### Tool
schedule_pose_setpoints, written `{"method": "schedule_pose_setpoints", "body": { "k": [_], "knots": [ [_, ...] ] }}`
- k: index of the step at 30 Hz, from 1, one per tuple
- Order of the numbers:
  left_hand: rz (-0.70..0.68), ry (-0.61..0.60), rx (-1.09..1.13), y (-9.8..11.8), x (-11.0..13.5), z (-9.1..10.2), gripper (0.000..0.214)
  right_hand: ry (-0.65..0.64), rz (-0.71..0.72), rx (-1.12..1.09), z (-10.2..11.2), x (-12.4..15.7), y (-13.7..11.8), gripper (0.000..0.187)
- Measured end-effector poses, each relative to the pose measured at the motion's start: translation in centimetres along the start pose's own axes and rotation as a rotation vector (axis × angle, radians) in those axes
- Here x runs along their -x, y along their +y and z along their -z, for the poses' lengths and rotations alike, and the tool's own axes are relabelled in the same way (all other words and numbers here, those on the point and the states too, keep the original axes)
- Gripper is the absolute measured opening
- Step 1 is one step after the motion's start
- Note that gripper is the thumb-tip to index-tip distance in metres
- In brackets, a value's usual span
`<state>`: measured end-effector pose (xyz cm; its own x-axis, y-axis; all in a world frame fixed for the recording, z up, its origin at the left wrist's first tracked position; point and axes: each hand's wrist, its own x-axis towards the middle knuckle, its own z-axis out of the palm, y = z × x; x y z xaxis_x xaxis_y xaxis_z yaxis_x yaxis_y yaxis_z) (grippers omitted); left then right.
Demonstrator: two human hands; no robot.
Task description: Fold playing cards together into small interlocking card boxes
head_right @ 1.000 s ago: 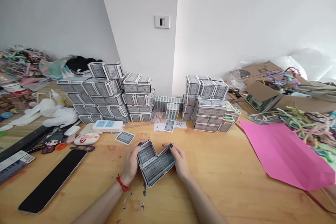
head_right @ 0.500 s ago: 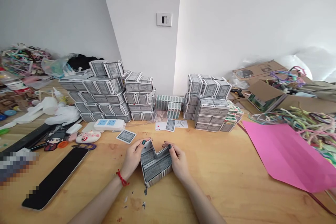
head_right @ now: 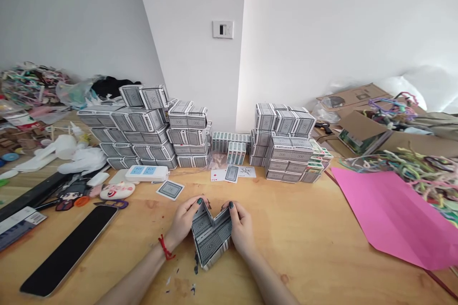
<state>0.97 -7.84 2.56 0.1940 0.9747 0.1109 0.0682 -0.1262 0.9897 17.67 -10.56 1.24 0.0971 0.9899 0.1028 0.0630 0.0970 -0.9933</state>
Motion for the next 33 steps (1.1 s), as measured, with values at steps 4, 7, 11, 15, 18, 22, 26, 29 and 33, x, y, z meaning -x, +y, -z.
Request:
{"method": "schedule_pose_setpoints", "body": {
  "k": [4,7,11,15,18,22,26,29,33],
  "knots": [
    [-0.010,-0.012,-0.052,-0.1,0.0,0.1,0.030,-0.011,0.008,0.026,0.3,-0.3,0.0,0.043],
    [0.000,-0.015,-0.050,-0.3,0.1,0.2,0.028,-0.038,-0.002,0.016,0.6,-0.5,-0.3,0.043],
    [0.007,-0.016,0.033,-0.6,0.3,0.1,0.025,-0.078,0.011,-0.031,0.8,-0.5,-0.4,0.044],
    [-0.011,0.023,0.020,-0.7,0.7,-0.2,0.022,-0.078,0.036,-0.026,1.2,-0.5,-0.2,0.043],
    [-0.012,-0.020,0.034,-0.3,1.0,-0.2,0.023,-0.135,0.046,-0.025,1.4,-0.5,-0.5,0.040],
    [-0.014,-0.076,0.040,0.3,0.9,-0.1,0.026,-0.206,0.075,-0.028,1.4,-0.7,-1.0,0.035],
    [-0.007,-0.087,0.025,0.4,0.6,-0.1,0.028,-0.240,0.093,-0.029,1.1,-0.7,-1.0,0.033],
    [0.001,-0.089,0.041,0.4,0.6,-0.1,0.027,-0.246,0.083,0.015,1.4,-0.6,-1.1,0.032],
    [0.045,-0.036,0.120,0.5,0.8,-0.1,0.028,-0.187,0.035,0.170,2.5,-0.6,-1.7,0.048]
  ]
}}
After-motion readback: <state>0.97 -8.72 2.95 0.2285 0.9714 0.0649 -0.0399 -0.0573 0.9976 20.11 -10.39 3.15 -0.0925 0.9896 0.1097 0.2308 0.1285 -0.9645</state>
